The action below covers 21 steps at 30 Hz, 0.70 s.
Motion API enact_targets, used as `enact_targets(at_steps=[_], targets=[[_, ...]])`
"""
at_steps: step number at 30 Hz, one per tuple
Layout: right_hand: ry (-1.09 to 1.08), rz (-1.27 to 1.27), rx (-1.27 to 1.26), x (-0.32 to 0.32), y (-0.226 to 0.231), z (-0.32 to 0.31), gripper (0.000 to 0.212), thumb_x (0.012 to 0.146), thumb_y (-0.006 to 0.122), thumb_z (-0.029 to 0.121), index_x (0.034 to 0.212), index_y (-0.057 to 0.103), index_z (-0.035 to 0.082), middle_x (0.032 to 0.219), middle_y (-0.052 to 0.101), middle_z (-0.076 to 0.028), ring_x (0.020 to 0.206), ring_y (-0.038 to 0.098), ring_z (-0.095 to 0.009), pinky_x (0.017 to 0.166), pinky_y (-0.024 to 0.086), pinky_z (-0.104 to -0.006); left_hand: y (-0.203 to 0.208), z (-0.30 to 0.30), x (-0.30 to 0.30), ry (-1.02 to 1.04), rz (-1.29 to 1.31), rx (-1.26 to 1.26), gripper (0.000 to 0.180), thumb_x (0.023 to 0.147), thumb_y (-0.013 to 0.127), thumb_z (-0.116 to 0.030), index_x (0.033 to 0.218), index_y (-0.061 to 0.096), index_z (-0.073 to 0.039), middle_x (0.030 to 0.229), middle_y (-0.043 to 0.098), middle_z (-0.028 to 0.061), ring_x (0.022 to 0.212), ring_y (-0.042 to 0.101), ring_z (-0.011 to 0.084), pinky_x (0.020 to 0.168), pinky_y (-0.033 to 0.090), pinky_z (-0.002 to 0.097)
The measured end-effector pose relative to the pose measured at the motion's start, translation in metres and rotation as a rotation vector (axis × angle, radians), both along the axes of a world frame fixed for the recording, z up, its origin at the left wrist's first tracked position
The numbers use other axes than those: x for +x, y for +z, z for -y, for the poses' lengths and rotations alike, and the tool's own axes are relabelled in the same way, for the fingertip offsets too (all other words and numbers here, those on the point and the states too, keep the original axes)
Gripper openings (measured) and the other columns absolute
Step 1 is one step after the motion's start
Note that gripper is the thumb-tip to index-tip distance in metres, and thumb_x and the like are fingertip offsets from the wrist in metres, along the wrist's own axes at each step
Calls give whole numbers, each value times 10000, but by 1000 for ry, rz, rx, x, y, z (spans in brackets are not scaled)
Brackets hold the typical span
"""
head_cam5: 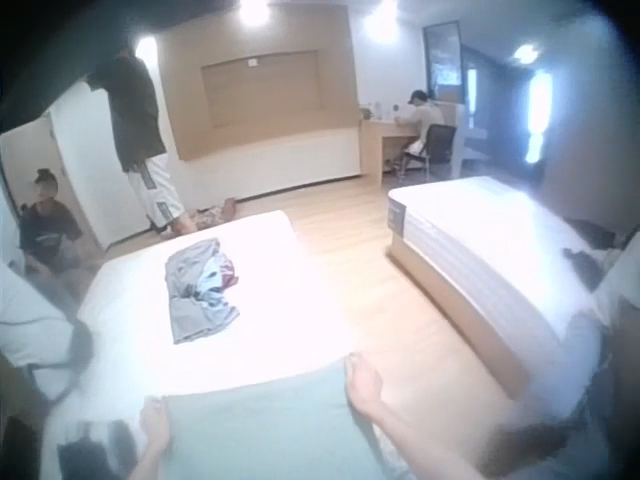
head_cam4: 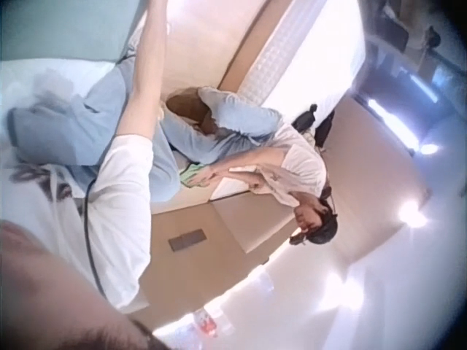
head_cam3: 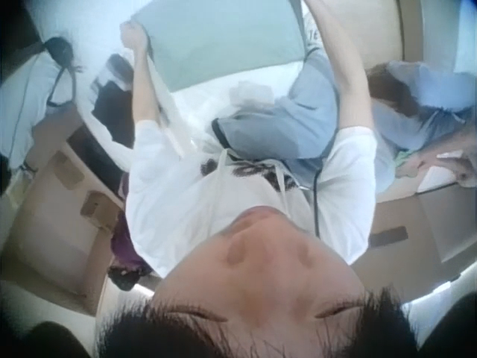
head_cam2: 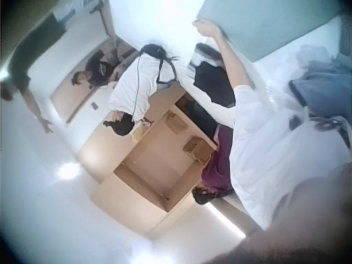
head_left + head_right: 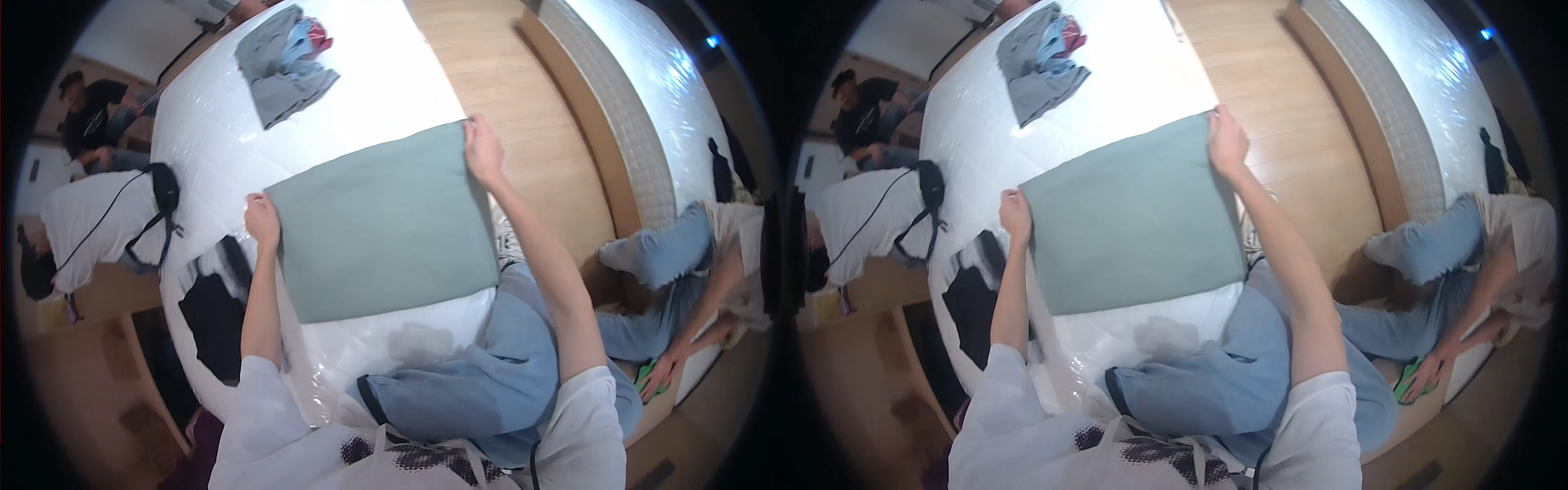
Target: The person folds a patterned sweatshirt, a pair of black pants, and a green t-shirt on a bed covered in plastic.
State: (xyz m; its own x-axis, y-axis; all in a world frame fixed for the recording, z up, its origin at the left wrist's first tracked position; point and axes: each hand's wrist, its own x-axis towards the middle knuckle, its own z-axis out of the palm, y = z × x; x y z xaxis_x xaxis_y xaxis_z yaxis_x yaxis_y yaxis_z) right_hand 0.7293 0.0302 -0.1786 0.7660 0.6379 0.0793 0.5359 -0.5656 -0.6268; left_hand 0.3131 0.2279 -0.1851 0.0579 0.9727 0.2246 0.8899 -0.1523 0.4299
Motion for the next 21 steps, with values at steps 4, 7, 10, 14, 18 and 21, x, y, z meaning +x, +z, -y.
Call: enact_targets(at_steps=[4, 7, 10, 14, 18, 21], targets=[[154, 339, 250, -18, 9, 11, 382, 906, 516, 234, 1165, 498, -45, 1217, 529, -233, 1094, 508, -399, 901, 423, -474, 15, 34, 35, 24, -18, 151, 432, 919, 530, -222, 1302, 480, -29, 1408, 390, 193, 1314, 337, 376, 1050, 284, 533], [518, 323, 187, -74, 27, 16, 496, 901, 514, 237, 1326, 433, -6, 1365, 440, -212, 1272, 398, -364, 1048, 323, -496, 30, 76, 52, -518, -178, 344, 487, 927, 515, -236, 1372, 437, -53, 1460, 353, 197, 1360, 291, 382, 1112, 213, 523], [710, 413, 87, -105, 10, 30, 538, 920, 500, 284, 1385, 400, 33, 1469, 349, -185, 1386, 289, -334, 1128, 241, -496, 9, 87, 54, -585, -313, 165, 523, 949, 466, -291, 1434, 390, -111, 1515, 302, 166, 1403, 233, 386, 1142, 160, 520], [768, 438, 16, -98, -2, 37, 552, 949, 456, 364, 1413, 385, 74, 1506, 327, -128, 1409, 262, -297, 1149, 200, -480, -3, 77, 51, -611, -297, 113, 522, 966, 424, -316, 1457, 369, -147, 1519, 303, 159, 1409, 229, 387, 1148, 152, 523], [716, 454, -8, -106, -4, 23, 547, 942, 468, 364, 1407, 403, 84, 1500, 340, -118, 1414, 257, -281, 1153, 195, -481, -5, 42, 31, -581, -275, 131, 530, 970, 420, -334, 1466, 356, -160, 1525, 293, 155, 1414, 224, 379, 1143, 155, 537], [732, 393, 3, -93, -13, 35, 573, 904, 506, 376, 1390, 431, 83, 1481, 367, -132, 1390, 290, -318, 1146, 192, -525, -2, 55, 75, -316, -570, -12, 556, 974, 412, -356, 1471, 336, -121, 1536, 274, 154, 1411, 235, 380, 1124, 183, 563]])
